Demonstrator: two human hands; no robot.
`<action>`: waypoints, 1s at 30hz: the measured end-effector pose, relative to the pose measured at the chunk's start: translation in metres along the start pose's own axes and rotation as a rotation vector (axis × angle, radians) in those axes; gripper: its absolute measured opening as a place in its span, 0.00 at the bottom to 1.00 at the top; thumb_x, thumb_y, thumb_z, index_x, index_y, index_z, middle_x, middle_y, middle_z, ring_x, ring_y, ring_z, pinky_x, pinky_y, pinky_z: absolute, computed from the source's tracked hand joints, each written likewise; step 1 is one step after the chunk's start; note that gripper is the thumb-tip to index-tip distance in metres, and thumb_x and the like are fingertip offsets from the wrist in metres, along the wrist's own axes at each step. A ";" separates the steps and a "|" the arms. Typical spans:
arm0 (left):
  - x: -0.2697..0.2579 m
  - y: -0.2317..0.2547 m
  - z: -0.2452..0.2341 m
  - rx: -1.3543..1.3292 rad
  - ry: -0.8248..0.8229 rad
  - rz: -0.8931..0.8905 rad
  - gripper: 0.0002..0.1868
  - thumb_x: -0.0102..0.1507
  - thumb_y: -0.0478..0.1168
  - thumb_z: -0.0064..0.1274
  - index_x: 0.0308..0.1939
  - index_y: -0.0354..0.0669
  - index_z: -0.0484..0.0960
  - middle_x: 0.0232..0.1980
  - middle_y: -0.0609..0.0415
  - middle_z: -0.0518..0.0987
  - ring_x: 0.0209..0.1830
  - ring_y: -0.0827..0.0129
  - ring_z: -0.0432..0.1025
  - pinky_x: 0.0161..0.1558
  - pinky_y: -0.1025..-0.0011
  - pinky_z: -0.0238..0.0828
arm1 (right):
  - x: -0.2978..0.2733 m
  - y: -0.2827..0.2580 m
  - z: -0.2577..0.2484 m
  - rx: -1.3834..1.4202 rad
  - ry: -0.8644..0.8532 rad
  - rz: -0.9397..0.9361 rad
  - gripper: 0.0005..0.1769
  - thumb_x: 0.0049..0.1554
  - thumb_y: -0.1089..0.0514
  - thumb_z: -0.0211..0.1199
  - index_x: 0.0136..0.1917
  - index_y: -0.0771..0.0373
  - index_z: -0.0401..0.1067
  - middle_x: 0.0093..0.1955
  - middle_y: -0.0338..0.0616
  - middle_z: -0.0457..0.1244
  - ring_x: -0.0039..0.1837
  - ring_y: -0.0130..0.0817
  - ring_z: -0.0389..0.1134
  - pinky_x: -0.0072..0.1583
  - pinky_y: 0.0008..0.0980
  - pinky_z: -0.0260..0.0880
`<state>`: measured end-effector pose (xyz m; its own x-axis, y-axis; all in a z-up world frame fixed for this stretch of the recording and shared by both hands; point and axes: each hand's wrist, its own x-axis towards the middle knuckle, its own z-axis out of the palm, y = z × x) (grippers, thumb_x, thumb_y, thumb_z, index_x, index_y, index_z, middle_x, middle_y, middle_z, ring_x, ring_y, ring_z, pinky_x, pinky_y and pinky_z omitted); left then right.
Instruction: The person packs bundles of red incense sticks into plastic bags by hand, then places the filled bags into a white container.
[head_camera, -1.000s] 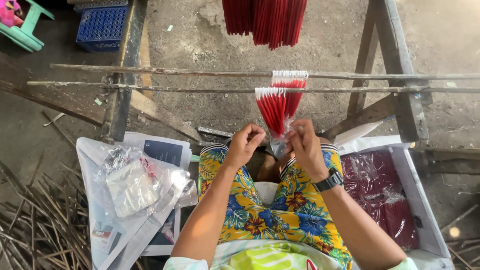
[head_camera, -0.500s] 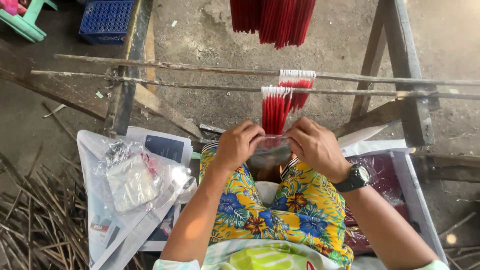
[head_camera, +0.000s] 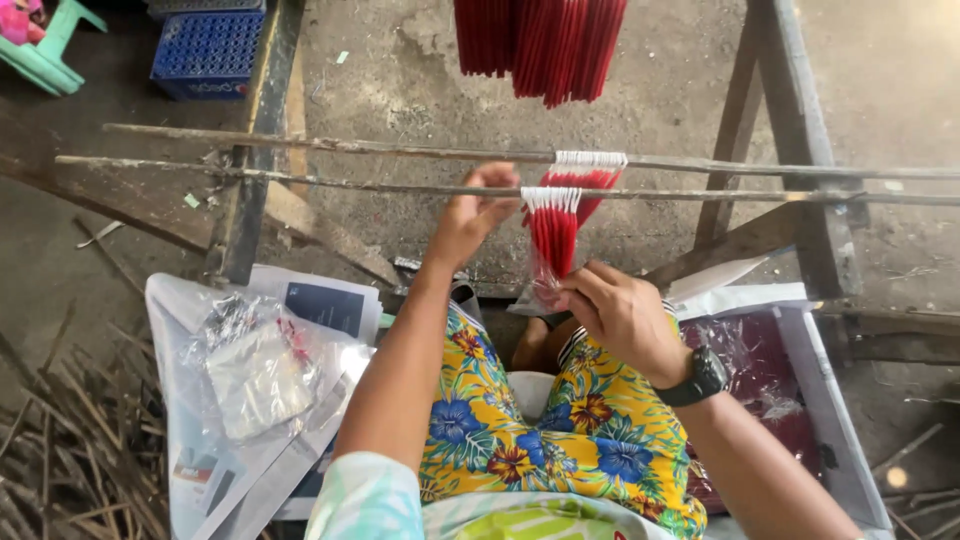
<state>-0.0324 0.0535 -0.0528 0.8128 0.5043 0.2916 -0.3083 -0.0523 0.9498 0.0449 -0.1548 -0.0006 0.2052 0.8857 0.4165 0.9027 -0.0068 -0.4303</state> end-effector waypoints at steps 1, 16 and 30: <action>0.015 -0.010 0.009 -0.009 -0.006 0.004 0.21 0.54 0.42 0.55 0.49 0.43 0.68 0.43 0.50 0.71 0.44 0.69 0.67 0.46 0.71 0.65 | -0.004 0.001 0.002 -0.011 0.001 0.004 0.05 0.52 0.54 0.50 0.40 0.54 0.65 0.31 0.39 0.58 0.31 0.44 0.63 0.32 0.35 0.63; 0.041 0.019 0.024 0.162 -0.341 -0.015 0.06 0.50 0.38 0.56 0.23 0.46 0.74 0.20 0.61 0.72 0.23 0.80 0.63 0.30 0.82 0.61 | -0.024 0.025 0.000 0.076 0.068 0.168 0.03 0.49 0.60 0.54 0.38 0.57 0.69 0.31 0.41 0.57 0.29 0.40 0.62 0.30 0.32 0.63; -0.027 0.010 0.033 -0.324 0.000 -0.299 0.12 0.51 0.35 0.55 0.35 0.33 0.72 0.16 0.43 0.71 0.16 0.64 0.68 0.25 0.71 0.66 | -0.020 0.047 0.042 -0.038 0.061 0.155 0.06 0.52 0.52 0.50 0.42 0.51 0.66 0.37 0.39 0.57 0.36 0.48 0.63 0.35 0.39 0.63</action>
<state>-0.0410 0.0111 -0.0469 0.8899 0.4561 0.0095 -0.1988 0.3689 0.9080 0.0671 -0.1529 -0.0629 0.3647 0.8427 0.3961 0.8718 -0.1597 -0.4631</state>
